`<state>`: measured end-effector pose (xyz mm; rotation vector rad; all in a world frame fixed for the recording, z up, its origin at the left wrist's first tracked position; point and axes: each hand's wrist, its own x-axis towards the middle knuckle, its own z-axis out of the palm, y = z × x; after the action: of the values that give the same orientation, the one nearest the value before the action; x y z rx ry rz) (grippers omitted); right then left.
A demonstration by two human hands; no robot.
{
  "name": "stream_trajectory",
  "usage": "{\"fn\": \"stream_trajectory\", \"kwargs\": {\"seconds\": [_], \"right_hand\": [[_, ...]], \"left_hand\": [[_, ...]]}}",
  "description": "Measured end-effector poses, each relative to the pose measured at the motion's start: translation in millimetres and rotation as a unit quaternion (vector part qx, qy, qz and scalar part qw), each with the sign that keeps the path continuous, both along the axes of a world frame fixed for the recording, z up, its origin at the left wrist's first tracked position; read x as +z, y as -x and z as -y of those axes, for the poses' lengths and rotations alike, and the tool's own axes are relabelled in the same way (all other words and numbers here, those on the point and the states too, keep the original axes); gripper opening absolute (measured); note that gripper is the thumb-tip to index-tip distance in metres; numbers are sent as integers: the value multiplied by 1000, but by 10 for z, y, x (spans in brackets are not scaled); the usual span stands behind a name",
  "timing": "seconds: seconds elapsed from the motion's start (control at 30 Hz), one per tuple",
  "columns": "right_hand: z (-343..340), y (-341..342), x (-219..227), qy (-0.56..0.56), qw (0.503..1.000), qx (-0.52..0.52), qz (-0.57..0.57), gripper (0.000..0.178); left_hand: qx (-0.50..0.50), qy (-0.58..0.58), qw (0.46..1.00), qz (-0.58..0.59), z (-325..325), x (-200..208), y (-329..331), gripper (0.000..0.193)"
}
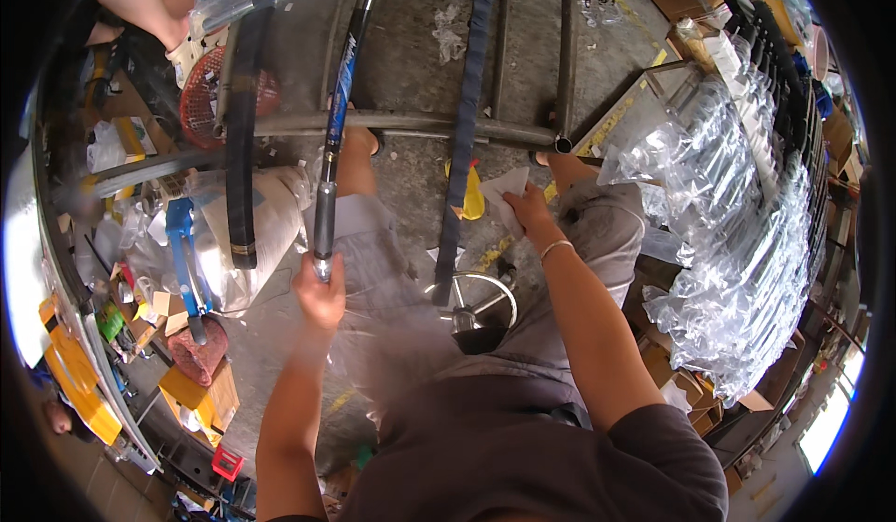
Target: The person wipes the handle of a fishing rod with a white cloth. They repeatedly pick up rods from a rack, wipe the handle section, and place them back. The workspace is cluttered with boxes and plastic-wrapped items.
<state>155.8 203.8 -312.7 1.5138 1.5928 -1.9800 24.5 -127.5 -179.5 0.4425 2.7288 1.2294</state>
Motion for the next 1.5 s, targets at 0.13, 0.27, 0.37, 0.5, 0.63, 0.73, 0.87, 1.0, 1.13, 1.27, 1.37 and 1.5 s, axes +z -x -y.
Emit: {"fn": "stream_trajectory", "kwargs": {"seconds": [0.13,0.27,0.37,0.5,0.63,0.73,0.87,1.0,1.13,1.27,1.37,1.5], "right_hand": [[-115,182,-472,-65,985,127,99,35],[-70,244,-776,-248,957,141,49,30],[-5,380,-890,-270,947,155,83,29],[32,500,-1036,-286,915,279,60,30],[24,441,-1441,-430,812,394,-24,31],[13,513,-1386,-416,821,387,-62,27],[43,483,-1182,-417,764,490,40,34],[158,274,-1658,-470,792,388,41,38],[221,308,-1769,-382,883,263,69,25],[201,432,-1645,-346,905,242,48,20],[158,519,-1435,-331,913,234,46,19],[123,590,-1409,-270,935,220,59,22]], "left_hand": [[14,12,1000,14,-101,84,13,17],[12,49,998,39,-61,103,3,14],[23,54,997,50,-70,105,11,15],[42,93,993,64,-30,88,40,20],[32,97,993,52,-63,71,112,23],[38,82,995,45,-105,68,38,23],[32,98,994,36,31,-9,-36,17],[1,156,986,64,101,-44,-57,33],[3,108,994,22,75,-40,-71,23],[6,99,995,27,-7,52,-26,21],[4,81,996,29,-65,68,-12,20],[9,65,997,44,-56,-5,-37,21]]}}
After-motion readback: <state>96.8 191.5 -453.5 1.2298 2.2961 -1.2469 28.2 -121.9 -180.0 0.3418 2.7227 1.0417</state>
